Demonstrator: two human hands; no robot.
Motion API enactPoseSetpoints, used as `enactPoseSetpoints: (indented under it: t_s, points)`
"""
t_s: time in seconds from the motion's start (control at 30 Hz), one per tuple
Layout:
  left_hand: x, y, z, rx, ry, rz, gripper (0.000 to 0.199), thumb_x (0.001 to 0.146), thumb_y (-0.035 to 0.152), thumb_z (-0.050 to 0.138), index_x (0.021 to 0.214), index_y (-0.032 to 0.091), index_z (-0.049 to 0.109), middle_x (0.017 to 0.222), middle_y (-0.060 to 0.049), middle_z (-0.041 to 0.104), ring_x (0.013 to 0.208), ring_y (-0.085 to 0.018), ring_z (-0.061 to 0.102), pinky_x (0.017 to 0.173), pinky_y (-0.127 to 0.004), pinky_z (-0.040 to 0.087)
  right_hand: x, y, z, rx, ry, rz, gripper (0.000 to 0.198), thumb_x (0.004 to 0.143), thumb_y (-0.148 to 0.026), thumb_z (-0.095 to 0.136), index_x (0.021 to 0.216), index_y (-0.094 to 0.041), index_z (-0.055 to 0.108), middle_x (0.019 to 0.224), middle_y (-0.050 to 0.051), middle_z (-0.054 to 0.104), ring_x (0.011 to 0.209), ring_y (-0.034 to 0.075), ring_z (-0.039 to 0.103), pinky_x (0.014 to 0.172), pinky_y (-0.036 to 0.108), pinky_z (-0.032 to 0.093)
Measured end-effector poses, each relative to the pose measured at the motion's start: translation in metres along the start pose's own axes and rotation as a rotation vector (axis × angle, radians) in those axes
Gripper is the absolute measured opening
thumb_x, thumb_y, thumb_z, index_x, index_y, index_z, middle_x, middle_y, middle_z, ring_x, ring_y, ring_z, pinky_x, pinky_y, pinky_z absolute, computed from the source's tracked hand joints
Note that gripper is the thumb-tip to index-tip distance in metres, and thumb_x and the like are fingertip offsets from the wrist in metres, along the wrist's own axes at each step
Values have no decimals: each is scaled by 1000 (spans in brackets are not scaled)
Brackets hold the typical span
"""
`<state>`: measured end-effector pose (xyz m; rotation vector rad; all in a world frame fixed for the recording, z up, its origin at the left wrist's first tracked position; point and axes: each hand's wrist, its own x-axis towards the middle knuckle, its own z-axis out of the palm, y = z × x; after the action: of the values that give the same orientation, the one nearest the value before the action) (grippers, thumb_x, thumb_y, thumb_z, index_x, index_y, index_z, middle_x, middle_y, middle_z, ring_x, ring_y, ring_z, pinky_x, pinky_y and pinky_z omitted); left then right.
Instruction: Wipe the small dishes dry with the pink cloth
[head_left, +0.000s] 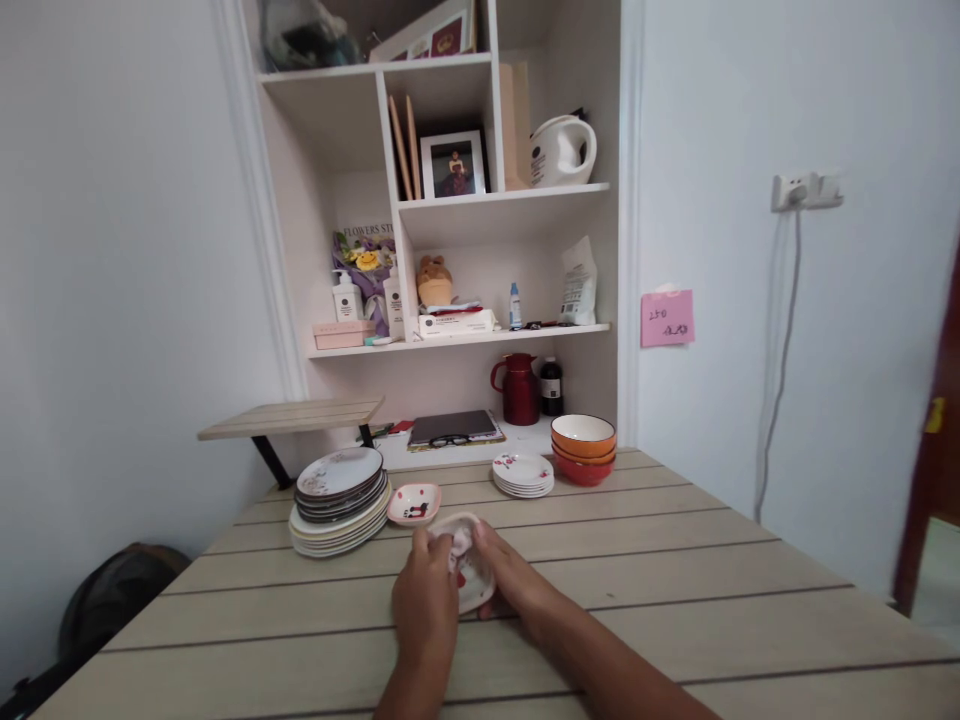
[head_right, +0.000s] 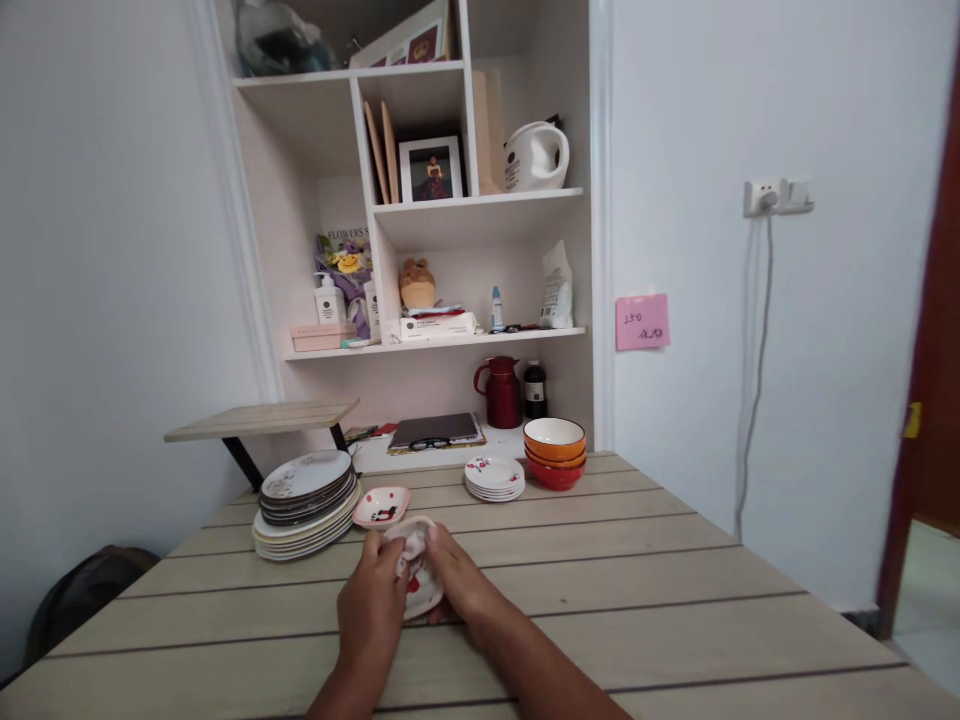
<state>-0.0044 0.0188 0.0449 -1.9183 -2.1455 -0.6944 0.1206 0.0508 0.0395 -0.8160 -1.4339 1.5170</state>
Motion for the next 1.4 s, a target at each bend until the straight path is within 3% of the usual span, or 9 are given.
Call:
enactPoseSetpoints:
  t_s: [0.23,0.6,0.73,0.83,0.97,1.13,1.27,1.4]
  points:
    - [1,6,-2,118,-28,-25,29,93,15,43,110,25,64,113,-7,58,84,-17,61,67,-25,35,0,2,3,69,77,29,59,84,-71,44,104,-19,62,73,4,70,56,15,62,37,18,42]
    - [-2,2,-5,-29,-207,231,31,84,10,48,103,28,64,118,-2,56,93,-15,59,72,-23,37,2,2,0,47,79,58,55,88,-68,40,102,-18,60,68,5,70,55,15,64,40,20,45]
    - [-1,0,-1,-34,-194,236,36,81,6,47,102,27,65,116,-2,56,94,-15,58,73,-23,37,0,1,-2,30,50,73,59,86,-71,40,104,-19,60,69,4,70,55,15,64,42,20,46]
    - [0,2,-4,-15,-165,161,37,82,5,48,107,28,65,115,-3,56,94,-15,57,76,-24,37,-1,0,-3,18,10,53,59,85,-72,41,107,-20,60,76,5,71,58,15,65,43,21,46]
    - [0,2,-5,-6,-73,39,43,80,2,52,112,27,63,116,-4,56,95,-17,58,78,-25,37,-2,1,-1,-11,-46,-1,58,86,-71,41,113,-23,58,79,3,68,57,13,61,42,19,42]
    - [-1,-2,7,-61,52,-20,32,85,9,50,107,27,65,116,-3,56,89,-16,60,72,-25,37,-3,-2,2,-80,-39,-26,59,85,-72,41,117,-25,57,82,3,67,57,13,59,38,17,39]
    - [1,-8,14,-179,105,-10,29,87,11,49,104,27,66,110,-2,57,87,-14,60,67,-23,37,-3,-1,0,-84,-50,-33,59,84,-73,42,116,-25,56,84,3,66,57,13,59,38,17,38]
    - [4,-14,18,-280,78,80,30,82,7,52,99,27,68,104,0,57,88,-13,59,70,-20,38,0,4,-3,-48,-64,-51,58,84,-72,43,113,-24,56,84,3,66,60,14,61,40,18,41]
